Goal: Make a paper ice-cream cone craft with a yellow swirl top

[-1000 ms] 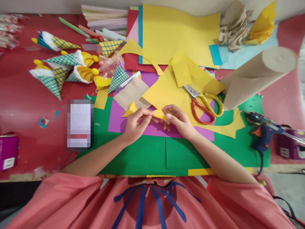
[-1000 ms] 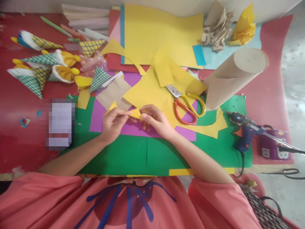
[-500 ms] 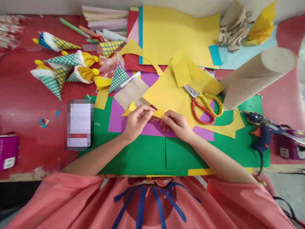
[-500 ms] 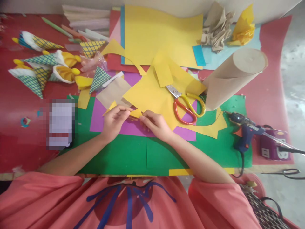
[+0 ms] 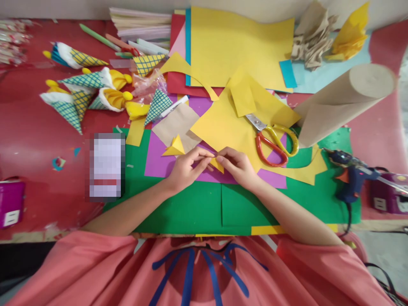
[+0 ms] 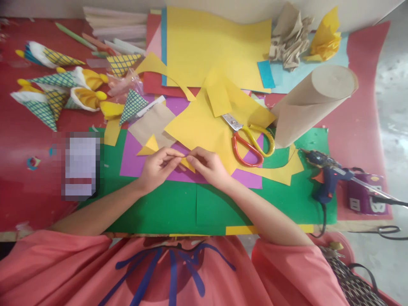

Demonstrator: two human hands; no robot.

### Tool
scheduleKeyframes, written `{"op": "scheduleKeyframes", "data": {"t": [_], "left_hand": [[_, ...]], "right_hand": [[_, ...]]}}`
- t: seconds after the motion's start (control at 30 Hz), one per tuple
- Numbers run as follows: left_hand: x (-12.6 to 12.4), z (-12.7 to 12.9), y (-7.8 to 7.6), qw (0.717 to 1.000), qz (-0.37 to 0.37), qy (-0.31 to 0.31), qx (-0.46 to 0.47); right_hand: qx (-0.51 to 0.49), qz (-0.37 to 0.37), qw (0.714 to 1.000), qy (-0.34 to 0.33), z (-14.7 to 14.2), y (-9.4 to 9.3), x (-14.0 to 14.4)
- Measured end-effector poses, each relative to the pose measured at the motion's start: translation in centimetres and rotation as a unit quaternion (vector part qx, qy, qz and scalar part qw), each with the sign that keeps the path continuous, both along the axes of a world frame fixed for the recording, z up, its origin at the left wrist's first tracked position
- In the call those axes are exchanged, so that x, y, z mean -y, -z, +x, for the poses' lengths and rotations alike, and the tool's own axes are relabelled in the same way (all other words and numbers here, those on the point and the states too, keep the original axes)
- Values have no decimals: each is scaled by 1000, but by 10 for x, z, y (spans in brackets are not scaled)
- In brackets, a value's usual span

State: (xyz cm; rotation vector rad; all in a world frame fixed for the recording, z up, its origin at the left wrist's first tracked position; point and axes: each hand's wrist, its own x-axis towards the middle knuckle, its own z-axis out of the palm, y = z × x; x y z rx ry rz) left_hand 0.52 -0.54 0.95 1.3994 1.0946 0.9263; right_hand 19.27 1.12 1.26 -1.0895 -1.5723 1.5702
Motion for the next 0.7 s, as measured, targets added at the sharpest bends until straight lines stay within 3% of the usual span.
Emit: {"op": "scheduleKeyframes", "data": {"t": [0.37, 0.53, 0.7], "left_hand": [[-4, -3, -3, 997, 22, 23, -77], [-3, -3, -3, 989, 91, 37, -114], [-3, -3, -4, 978, 139, 60, -144]], "right_hand": [[23, 34, 999, 8, -2, -1, 2], [22, 41, 999, -26, -2, 1, 2], [49, 116, 990, -60, -2, 0, 4]]}}
